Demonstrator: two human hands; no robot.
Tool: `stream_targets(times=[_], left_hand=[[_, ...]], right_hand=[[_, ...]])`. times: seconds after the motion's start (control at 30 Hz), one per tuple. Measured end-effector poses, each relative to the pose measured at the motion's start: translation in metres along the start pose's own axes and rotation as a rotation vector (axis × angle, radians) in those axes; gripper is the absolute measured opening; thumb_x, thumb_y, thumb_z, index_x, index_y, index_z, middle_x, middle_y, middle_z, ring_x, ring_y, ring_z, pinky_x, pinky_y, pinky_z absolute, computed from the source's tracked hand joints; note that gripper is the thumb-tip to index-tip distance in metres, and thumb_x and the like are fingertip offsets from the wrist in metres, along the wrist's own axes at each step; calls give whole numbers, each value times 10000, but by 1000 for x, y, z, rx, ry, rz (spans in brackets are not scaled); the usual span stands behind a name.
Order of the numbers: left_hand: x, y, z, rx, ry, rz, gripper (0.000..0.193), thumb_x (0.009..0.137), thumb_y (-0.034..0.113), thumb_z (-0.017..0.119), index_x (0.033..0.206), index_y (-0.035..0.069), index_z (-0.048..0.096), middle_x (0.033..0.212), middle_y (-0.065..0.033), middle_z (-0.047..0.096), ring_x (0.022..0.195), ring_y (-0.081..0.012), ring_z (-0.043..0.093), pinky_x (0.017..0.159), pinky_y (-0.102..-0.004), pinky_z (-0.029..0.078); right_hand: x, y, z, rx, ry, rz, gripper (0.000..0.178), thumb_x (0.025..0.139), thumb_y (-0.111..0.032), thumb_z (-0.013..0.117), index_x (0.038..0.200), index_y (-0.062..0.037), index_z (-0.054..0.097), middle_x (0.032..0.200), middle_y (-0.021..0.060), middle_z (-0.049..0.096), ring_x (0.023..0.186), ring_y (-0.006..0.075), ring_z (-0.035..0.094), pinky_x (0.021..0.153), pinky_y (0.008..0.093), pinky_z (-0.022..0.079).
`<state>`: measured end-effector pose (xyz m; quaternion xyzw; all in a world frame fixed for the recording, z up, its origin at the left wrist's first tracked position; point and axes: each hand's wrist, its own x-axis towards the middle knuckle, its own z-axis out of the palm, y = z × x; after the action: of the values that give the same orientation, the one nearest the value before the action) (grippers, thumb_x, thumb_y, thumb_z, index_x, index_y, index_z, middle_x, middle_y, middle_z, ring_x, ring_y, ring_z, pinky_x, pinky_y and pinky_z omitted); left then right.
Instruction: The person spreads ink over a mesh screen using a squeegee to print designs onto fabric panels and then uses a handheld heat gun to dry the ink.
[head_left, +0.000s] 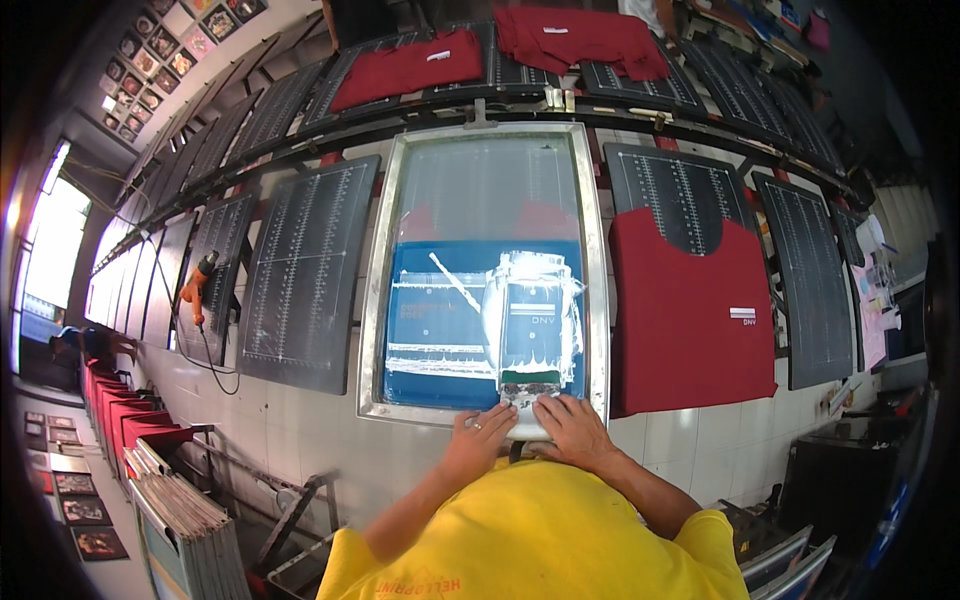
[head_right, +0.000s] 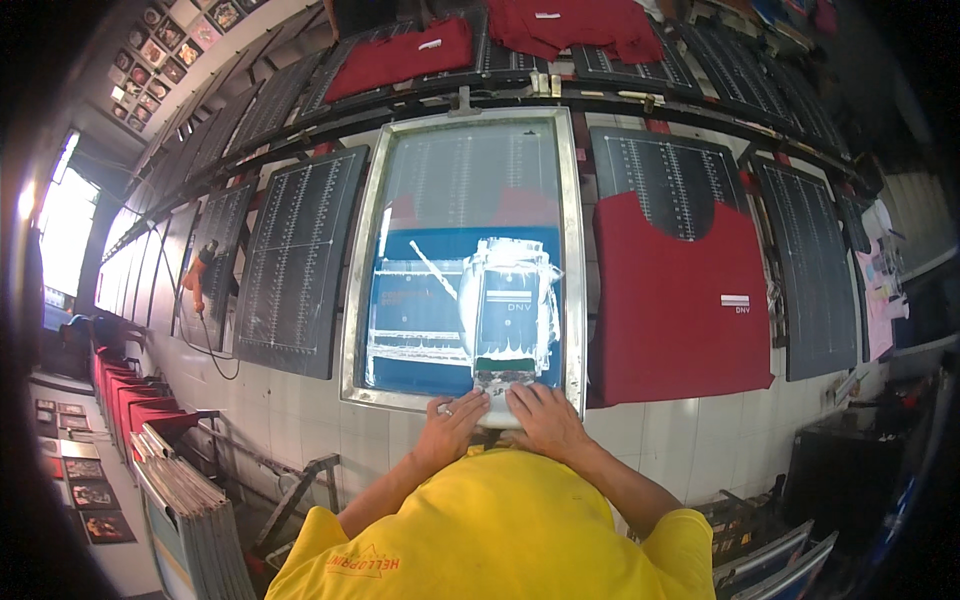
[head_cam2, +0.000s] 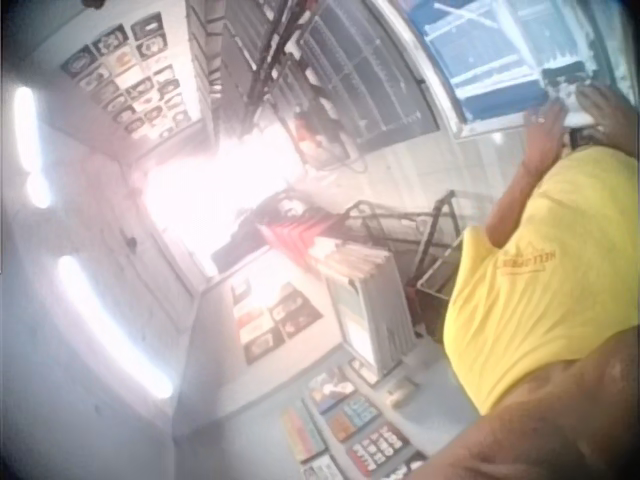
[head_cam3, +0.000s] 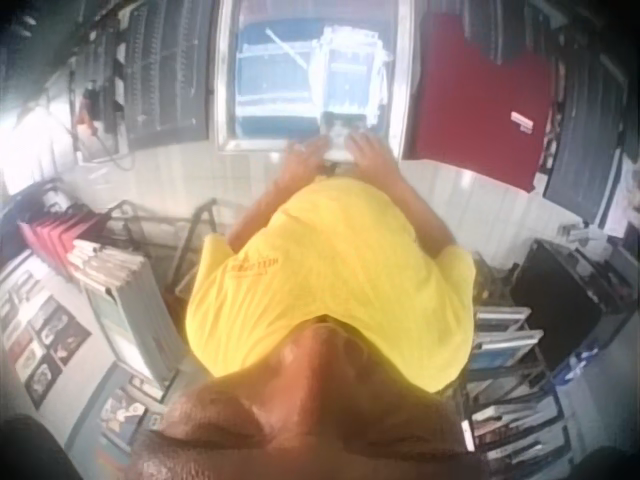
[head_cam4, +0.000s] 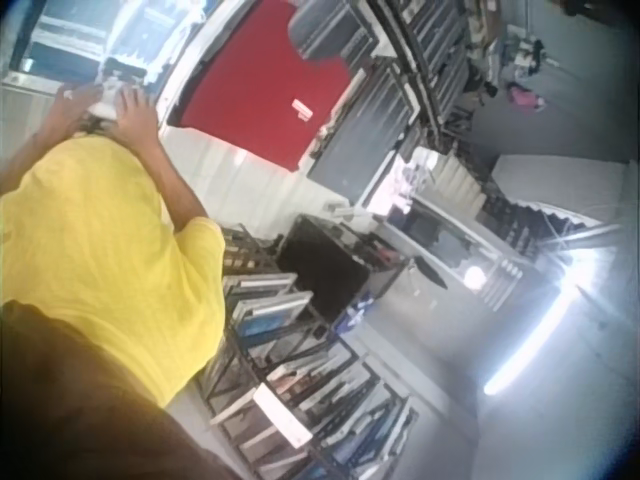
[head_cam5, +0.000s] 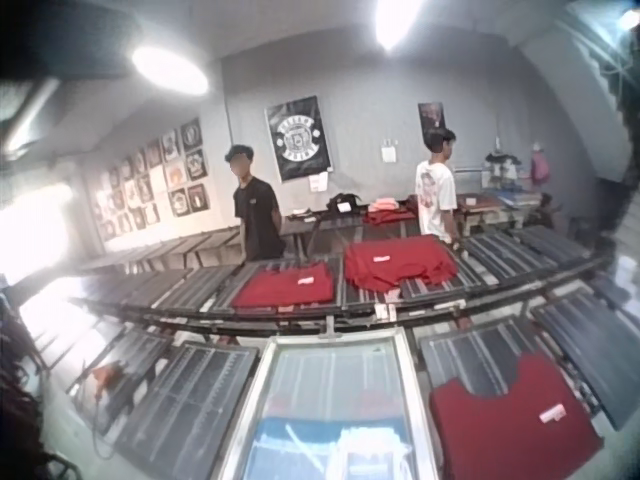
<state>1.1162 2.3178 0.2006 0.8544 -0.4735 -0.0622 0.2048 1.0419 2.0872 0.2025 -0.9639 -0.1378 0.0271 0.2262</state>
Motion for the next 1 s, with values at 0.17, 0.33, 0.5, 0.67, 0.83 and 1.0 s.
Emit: stream_targets(times=[0.17, 0.33, 0.5, 0.67, 0.83, 1.0], left_hand=[[3, -15, -15, -139, 81, -111, 459, 850, 96, 650, 1300, 71, 565, 1363, -90, 573, 1314, -234, 492, 1066, -468, 337], [-12, -110, -49, 40, 584, -569, 390, 919, 83, 574, 1302, 17, 551, 1315, -185, 569, 1225, -385, 520, 1031, -478, 395], [-43, -183, -53, 12, 496, -864, 318, 983, 138, 483, 1222, -41, 594, 1216, -225, 603, 1136, -410, 563, 959, -443, 453], [-28, -188, -62, -114, 378, -923, 343, 1000, 195, 469, 1138, -69, 640, 1100, -242, 644, 1054, -401, 610, 909, -450, 475], [-48, -222, -38, -269, 464, -1063, 362, 996, 239, 483, 1057, -79, 646, 1053, -242, 659, 1033, -364, 632, 882, -430, 481], [-31, -199, -65, -300, 421, -993, 339, 975, 226, 522, 1028, -84, 649, 939, -183, 678, 881, -279, 622, 795, -385, 482]], right_hand=[[-5, 19, -16, 217, 344, 159, 482, 888, -279, 643, 1242, 36, 559, 1297, 193, 554, 1157, 372, 523, 972, 454, 424], [-16, 54, 6, 152, 653, 613, 397, 938, -161, 543, 1273, 53, 546, 1285, 251, 560, 1195, 408, 520, 992, 483, 423], [-5, 59, 24, 489, 666, 803, 347, 949, -112, 473, 1242, 46, 575, 1132, 252, 648, 1071, 423, 601, 949, 456, 457], [11, 60, 30, 556, 817, 894, 319, 929, -77, 460, 1185, 32, 616, 1095, 248, 657, 1033, 411, 619, 908, 431, 474], [13, 69, 44, 522, 845, 882, 309, 919, -90, 466, 1170, 12, 616, 1017, 251, 670, 961, 411, 641, 857, 447, 489], [14, 67, 39, 499, 877, 914, 303, 914, -96, 472, 1158, -3, 626, 984, 241, 684, 943, 408, 655, 835, 437, 503]])
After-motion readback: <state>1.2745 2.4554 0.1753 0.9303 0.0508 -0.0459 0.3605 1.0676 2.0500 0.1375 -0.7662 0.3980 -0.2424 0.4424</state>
